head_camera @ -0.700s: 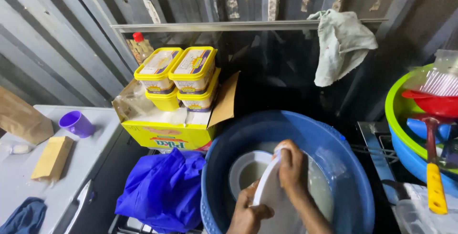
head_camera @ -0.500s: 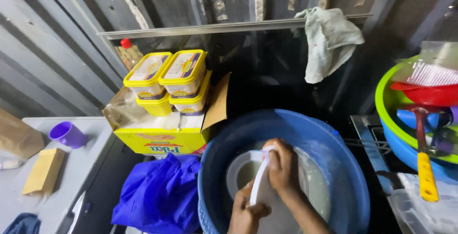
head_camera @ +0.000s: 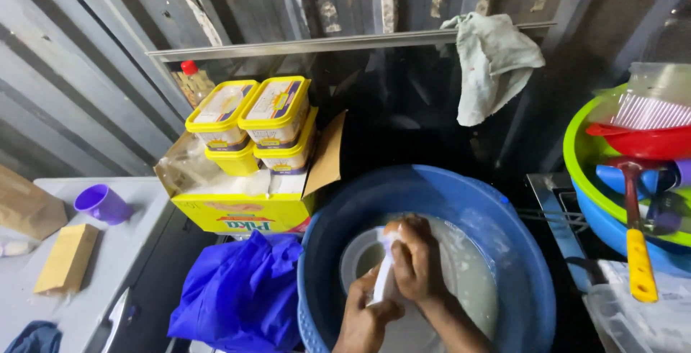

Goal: Washing a white plastic lid in a basin of soapy water using a sponge.

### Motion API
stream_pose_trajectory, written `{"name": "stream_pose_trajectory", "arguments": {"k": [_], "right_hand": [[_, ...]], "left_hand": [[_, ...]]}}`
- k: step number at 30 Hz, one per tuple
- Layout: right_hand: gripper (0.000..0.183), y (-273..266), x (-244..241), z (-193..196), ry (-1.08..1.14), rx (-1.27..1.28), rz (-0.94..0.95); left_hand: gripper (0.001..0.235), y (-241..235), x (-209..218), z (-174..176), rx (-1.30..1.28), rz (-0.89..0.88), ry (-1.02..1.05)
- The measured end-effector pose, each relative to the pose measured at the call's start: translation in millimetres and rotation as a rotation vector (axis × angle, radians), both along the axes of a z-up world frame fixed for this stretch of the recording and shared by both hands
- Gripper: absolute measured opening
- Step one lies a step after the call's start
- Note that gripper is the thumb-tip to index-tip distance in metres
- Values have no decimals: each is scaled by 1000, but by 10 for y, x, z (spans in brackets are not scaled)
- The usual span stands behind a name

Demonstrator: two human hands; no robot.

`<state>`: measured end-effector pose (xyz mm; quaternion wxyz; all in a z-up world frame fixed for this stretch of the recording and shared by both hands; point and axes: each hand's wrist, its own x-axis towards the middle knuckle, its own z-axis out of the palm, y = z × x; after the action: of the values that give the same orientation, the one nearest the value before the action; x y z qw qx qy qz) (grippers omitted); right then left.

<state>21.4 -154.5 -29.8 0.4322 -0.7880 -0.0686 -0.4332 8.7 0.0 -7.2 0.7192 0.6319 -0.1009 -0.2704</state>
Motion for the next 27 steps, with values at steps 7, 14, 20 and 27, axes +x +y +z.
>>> {"name": "stream_pose_trajectory", "arguments": {"k": [7, 14, 20, 27], "right_hand": [[31, -376, 287, -364, 552, 451, -408], [27, -389, 362, -541, 69, 142, -134], [22, -680, 176, -571, 501, 900, -283], [21, 189, -77, 209, 17, 25, -100]], "left_hand": [[99, 6, -240, -119, 72, 384, 516], [59, 23, -134, -4, -62, 44, -43], [79, 213, -531, 532, 224, 305, 345], [57, 76, -2, 51, -6, -68, 16]]}}
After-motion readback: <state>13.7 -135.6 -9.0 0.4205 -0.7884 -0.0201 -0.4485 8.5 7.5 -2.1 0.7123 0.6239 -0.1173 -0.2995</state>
